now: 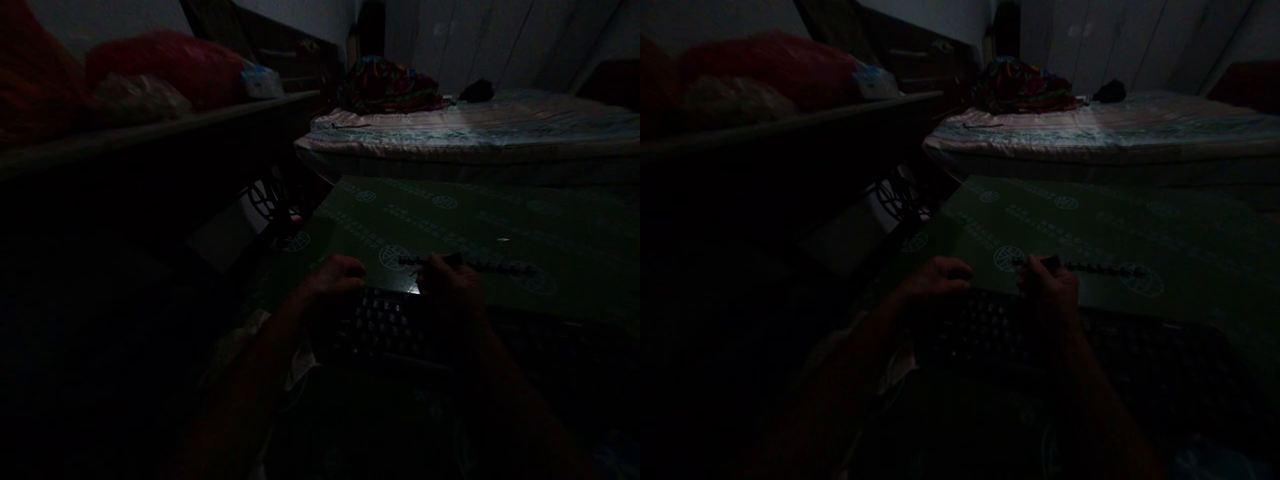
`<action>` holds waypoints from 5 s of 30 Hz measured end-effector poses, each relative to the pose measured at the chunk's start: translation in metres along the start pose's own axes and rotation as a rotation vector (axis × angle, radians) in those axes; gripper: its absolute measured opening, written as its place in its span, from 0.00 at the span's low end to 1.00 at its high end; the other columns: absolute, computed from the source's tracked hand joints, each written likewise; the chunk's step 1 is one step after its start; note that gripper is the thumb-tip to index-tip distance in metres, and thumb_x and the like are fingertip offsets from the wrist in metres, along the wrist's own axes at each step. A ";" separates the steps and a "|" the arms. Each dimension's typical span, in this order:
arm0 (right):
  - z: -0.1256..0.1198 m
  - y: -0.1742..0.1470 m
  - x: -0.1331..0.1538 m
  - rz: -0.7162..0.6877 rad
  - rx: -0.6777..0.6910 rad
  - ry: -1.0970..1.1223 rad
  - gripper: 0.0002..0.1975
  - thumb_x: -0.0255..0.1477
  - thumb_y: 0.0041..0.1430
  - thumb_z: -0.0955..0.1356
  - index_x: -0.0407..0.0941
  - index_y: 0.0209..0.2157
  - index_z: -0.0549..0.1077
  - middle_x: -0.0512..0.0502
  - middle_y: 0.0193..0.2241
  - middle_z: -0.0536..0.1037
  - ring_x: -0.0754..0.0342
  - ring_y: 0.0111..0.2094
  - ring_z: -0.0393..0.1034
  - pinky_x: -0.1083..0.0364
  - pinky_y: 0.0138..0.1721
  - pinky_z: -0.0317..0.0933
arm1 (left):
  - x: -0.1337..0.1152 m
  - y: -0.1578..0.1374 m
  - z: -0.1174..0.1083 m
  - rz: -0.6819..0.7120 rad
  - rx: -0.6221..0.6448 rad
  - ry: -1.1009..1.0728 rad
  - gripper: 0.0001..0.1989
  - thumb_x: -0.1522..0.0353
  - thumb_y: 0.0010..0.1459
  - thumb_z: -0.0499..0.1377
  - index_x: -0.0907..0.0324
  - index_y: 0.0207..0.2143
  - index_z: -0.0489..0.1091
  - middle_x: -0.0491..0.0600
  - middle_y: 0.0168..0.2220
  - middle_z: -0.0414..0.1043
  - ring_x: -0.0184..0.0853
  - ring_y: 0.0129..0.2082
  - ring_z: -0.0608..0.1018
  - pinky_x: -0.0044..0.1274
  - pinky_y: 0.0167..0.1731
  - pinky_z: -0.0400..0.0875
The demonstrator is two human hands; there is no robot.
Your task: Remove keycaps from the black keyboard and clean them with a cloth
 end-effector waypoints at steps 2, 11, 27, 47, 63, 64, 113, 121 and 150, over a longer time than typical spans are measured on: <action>0.007 -0.006 0.001 -0.009 0.036 -0.138 0.16 0.39 0.38 0.75 0.42 0.23 0.70 0.55 0.14 0.68 0.61 0.14 0.61 0.61 0.15 0.54 | 0.006 -0.003 0.006 -0.004 -0.039 -0.071 0.11 0.70 0.50 0.57 0.63 0.37 0.72 0.48 0.37 0.75 0.32 0.37 0.75 0.23 0.37 0.68; 0.050 -0.025 -0.009 -0.049 0.337 -0.639 0.12 0.37 0.44 0.72 0.42 0.25 0.75 0.49 0.20 0.74 0.57 0.21 0.66 0.59 0.21 0.58 | -0.002 -0.002 0.025 0.127 0.014 -0.071 0.11 0.72 0.48 0.58 0.64 0.35 0.74 0.48 0.34 0.74 0.33 0.35 0.73 0.22 0.36 0.65; 0.065 -0.023 -0.018 -0.241 0.481 -0.861 0.04 0.30 0.40 0.73 0.45 0.19 0.75 0.52 0.15 0.71 0.58 0.17 0.61 0.60 0.18 0.50 | -0.011 -0.002 0.038 0.196 0.050 -0.054 0.11 0.70 0.51 0.56 0.63 0.35 0.75 0.47 0.32 0.73 0.31 0.33 0.73 0.20 0.31 0.64; 0.056 -0.025 -0.019 -0.199 0.374 -0.747 0.08 0.35 0.49 0.69 0.45 0.22 0.74 0.52 0.17 0.70 0.58 0.20 0.62 0.61 0.18 0.53 | -0.014 0.007 0.043 0.209 0.022 -0.056 0.15 0.75 0.49 0.55 0.60 0.39 0.76 0.47 0.35 0.76 0.32 0.35 0.75 0.21 0.36 0.66; 0.044 -0.016 -0.022 -0.109 0.293 -0.517 0.10 0.37 0.48 0.71 0.44 0.25 0.73 0.53 0.19 0.70 0.59 0.20 0.63 0.60 0.20 0.57 | -0.027 0.006 0.033 0.242 -0.053 0.022 0.07 0.73 0.52 0.55 0.62 0.32 0.73 0.46 0.32 0.72 0.30 0.33 0.72 0.20 0.35 0.65; 0.044 -0.017 -0.024 -0.078 0.296 -0.484 0.10 0.37 0.47 0.71 0.44 0.25 0.73 0.53 0.19 0.70 0.58 0.20 0.63 0.60 0.20 0.57 | -0.028 0.006 0.032 0.247 -0.061 0.030 0.08 0.73 0.51 0.55 0.62 0.32 0.73 0.46 0.32 0.72 0.30 0.33 0.72 0.20 0.35 0.65; 0.046 -0.021 -0.013 0.054 0.305 -0.165 0.15 0.37 0.42 0.74 0.42 0.24 0.70 0.56 0.15 0.67 0.63 0.16 0.60 0.64 0.16 0.54 | -0.003 -0.006 0.032 -0.134 0.001 -0.853 0.13 0.64 0.40 0.67 0.63 0.28 0.73 0.43 0.23 0.70 0.27 0.22 0.71 0.21 0.25 0.63; 0.044 -0.018 -0.015 0.080 0.303 -0.190 0.15 0.38 0.41 0.74 0.42 0.24 0.70 0.55 0.15 0.69 0.62 0.15 0.62 0.63 0.15 0.55 | -0.006 -0.005 0.031 -0.095 0.028 -0.752 0.13 0.63 0.43 0.66 0.62 0.31 0.75 0.45 0.25 0.73 0.29 0.25 0.73 0.21 0.27 0.66; 0.030 0.002 -0.003 0.052 0.315 0.401 0.13 0.39 0.44 0.74 0.46 0.25 0.70 0.58 0.13 0.70 0.63 0.13 0.60 0.63 0.13 0.51 | -0.016 0.058 0.004 -0.026 -0.100 -0.276 0.03 0.72 0.45 0.60 0.64 0.25 0.72 0.44 0.20 0.70 0.27 0.22 0.71 0.21 0.26 0.65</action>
Point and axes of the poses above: each hand's wrist, its own y-axis towards the middle knuckle, its own z-axis out of the palm, x = y × z, the point moved 10 cm from there along y, towards the middle knuckle
